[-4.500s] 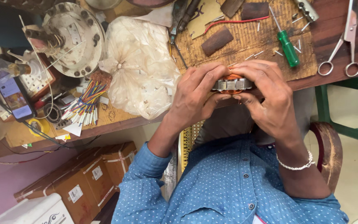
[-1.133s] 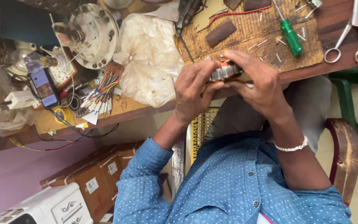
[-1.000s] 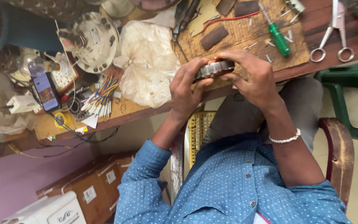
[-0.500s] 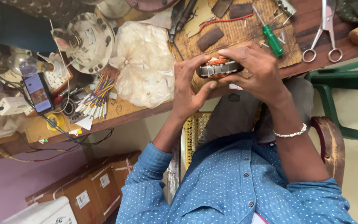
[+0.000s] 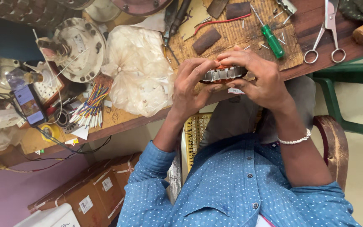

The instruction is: The person assembles a circular electrical component by inserting small white plastic pieces into slots around a copper-wound stator. They handle the component with both hands, rotate it to access different slots, and place each piece into position.

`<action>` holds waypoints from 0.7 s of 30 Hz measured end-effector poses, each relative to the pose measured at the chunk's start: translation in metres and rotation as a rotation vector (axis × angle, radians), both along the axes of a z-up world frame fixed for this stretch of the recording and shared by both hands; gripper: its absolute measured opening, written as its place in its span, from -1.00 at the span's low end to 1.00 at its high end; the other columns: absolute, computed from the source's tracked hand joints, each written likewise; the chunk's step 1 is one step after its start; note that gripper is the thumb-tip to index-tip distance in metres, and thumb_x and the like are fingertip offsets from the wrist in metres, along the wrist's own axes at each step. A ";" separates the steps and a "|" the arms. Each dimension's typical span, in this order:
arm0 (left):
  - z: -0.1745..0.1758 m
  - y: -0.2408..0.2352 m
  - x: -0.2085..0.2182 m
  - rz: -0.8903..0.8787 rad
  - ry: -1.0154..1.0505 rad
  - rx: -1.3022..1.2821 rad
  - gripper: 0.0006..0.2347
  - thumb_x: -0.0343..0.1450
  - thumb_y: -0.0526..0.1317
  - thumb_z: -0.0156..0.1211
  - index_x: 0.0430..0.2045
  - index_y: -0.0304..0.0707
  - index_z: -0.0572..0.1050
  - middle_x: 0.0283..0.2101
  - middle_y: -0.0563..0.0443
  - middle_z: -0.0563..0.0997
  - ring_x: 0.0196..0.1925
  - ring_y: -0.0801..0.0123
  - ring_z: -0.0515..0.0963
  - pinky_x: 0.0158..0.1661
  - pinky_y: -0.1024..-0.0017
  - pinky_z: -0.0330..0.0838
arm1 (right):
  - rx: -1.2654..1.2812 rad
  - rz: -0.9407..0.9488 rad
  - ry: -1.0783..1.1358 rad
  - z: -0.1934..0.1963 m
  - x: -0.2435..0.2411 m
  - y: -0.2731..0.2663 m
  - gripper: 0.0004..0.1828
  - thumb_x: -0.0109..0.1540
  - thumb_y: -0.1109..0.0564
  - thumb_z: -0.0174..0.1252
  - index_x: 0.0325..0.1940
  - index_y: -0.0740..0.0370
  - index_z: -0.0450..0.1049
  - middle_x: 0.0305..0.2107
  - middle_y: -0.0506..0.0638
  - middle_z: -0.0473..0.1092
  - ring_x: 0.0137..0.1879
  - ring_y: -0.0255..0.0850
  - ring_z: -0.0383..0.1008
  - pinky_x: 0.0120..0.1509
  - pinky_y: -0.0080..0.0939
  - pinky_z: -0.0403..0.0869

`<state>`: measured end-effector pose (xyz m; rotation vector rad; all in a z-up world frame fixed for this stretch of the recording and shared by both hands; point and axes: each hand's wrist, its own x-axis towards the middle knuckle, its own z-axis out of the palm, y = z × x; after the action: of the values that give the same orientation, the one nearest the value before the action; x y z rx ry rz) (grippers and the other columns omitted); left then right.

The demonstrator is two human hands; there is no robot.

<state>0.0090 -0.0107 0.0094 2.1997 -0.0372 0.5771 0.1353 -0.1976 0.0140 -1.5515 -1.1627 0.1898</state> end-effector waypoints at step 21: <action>-0.002 0.008 -0.007 0.121 0.049 -0.229 -0.58 0.34 -0.31 0.50 0.08 -0.25 0.53 0.07 -0.06 0.64 0.18 0.23 0.60 0.24 0.31 0.47 | -0.104 -0.110 -0.111 0.004 0.002 0.007 -0.50 0.22 0.24 0.41 0.22 0.31 0.44 0.03 0.20 0.50 0.16 0.06 0.56 0.24 -0.04 0.53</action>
<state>0.0017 -0.0022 0.0074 2.0009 0.1812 0.5647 0.1373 -0.1903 0.0175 -1.7309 -1.1656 0.0931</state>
